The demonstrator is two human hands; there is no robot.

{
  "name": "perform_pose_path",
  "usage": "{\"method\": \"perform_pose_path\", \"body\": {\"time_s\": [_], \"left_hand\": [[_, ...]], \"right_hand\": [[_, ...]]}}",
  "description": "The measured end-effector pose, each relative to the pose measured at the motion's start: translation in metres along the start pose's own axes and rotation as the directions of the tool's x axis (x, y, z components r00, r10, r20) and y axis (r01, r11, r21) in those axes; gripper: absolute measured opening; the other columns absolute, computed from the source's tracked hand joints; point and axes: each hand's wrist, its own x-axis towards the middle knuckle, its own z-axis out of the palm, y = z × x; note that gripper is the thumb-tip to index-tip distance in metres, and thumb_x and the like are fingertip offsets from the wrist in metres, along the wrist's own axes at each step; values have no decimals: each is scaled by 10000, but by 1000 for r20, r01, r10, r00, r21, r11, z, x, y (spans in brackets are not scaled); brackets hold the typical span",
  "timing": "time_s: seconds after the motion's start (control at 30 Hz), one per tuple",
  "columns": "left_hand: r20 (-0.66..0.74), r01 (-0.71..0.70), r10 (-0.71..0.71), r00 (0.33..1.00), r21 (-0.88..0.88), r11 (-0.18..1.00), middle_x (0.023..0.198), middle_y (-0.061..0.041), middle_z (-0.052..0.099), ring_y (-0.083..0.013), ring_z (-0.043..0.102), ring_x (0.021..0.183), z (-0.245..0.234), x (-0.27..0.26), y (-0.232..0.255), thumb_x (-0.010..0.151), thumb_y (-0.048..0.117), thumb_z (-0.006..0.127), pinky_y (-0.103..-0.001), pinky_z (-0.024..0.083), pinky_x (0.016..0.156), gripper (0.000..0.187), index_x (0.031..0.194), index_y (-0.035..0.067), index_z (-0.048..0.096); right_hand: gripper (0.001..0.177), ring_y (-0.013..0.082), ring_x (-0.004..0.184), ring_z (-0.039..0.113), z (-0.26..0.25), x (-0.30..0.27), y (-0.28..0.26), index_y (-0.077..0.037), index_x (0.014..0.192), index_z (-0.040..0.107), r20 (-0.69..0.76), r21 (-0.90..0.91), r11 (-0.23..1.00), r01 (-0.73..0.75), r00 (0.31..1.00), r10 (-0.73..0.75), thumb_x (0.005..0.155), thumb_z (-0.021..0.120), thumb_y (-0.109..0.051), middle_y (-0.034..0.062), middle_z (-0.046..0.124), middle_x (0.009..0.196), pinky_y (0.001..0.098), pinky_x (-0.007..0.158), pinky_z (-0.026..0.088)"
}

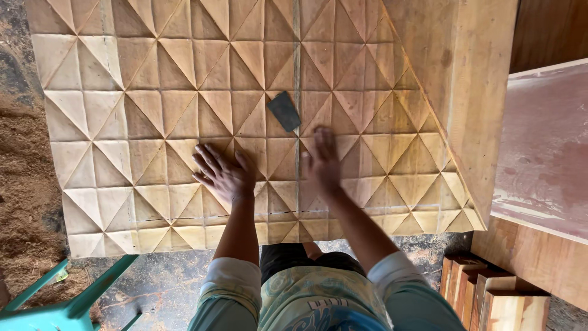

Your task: The person sands the surface of a large wooden board featuring a carved geometric triangle pattern using a sanding block. They move the block back and forth across the surface to smooth the wood, working on different sections of the board throughout the clip.

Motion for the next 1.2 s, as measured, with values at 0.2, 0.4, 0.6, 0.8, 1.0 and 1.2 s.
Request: {"method": "perform_pose_path", "body": {"time_s": [0.2,0.4,0.6,0.8,1.0,1.2], "left_hand": [[-1,3,-3,1000,-13,1000,1754,-121,120,-330,92,1613,2,2,3,1022,548,339,-600,33,1276,821,1668,68,178],[14,1,-1,1000,-20,1000,1734,-139,88,-342,70,1602,-1,2,4,1017,566,326,-600,19,1260,836,1662,62,157],[25,2,-2,1000,-16,1000,1757,-120,96,-335,72,1617,-1,1,4,1020,555,317,-602,21,1275,824,1669,73,154],[21,7,-8,1000,35,999,1762,-116,97,-324,79,1630,-1,2,5,1032,567,328,-591,26,1292,824,1677,82,157],[50,9,-11,999,34,999,1747,-137,82,-336,76,1613,-9,2,6,1034,549,335,-597,25,1272,825,1672,63,146],[58,25,-27,998,35,999,1752,-120,87,-325,76,1620,-12,1,10,1045,554,334,-593,22,1281,811,1671,74,151]], "right_hand": [[533,439,1487,417,5,1,1,96,1441,550,76,-49,994,100,992,-96,1026,604,-235,223,511,1544,518,1254,363],[595,443,1408,448,3,6,-3,121,1360,544,142,-161,984,81,988,-59,942,628,-294,296,514,1475,565,1169,338],[416,349,1410,559,-12,9,16,33,1406,595,90,-110,980,163,984,-153,1006,595,-85,180,595,1481,475,1200,447],[290,325,1093,679,-18,12,45,4,1200,710,-41,26,996,89,995,-88,928,614,35,152,715,1227,420,904,587],[150,236,730,728,-31,-6,41,-23,1089,707,9,441,673,-593,753,658,991,595,-17,116,735,936,325,674,562],[157,249,870,719,-39,-44,23,-14,1054,692,-127,269,909,-319,923,362,897,699,-18,146,672,1048,334,697,588]]}}
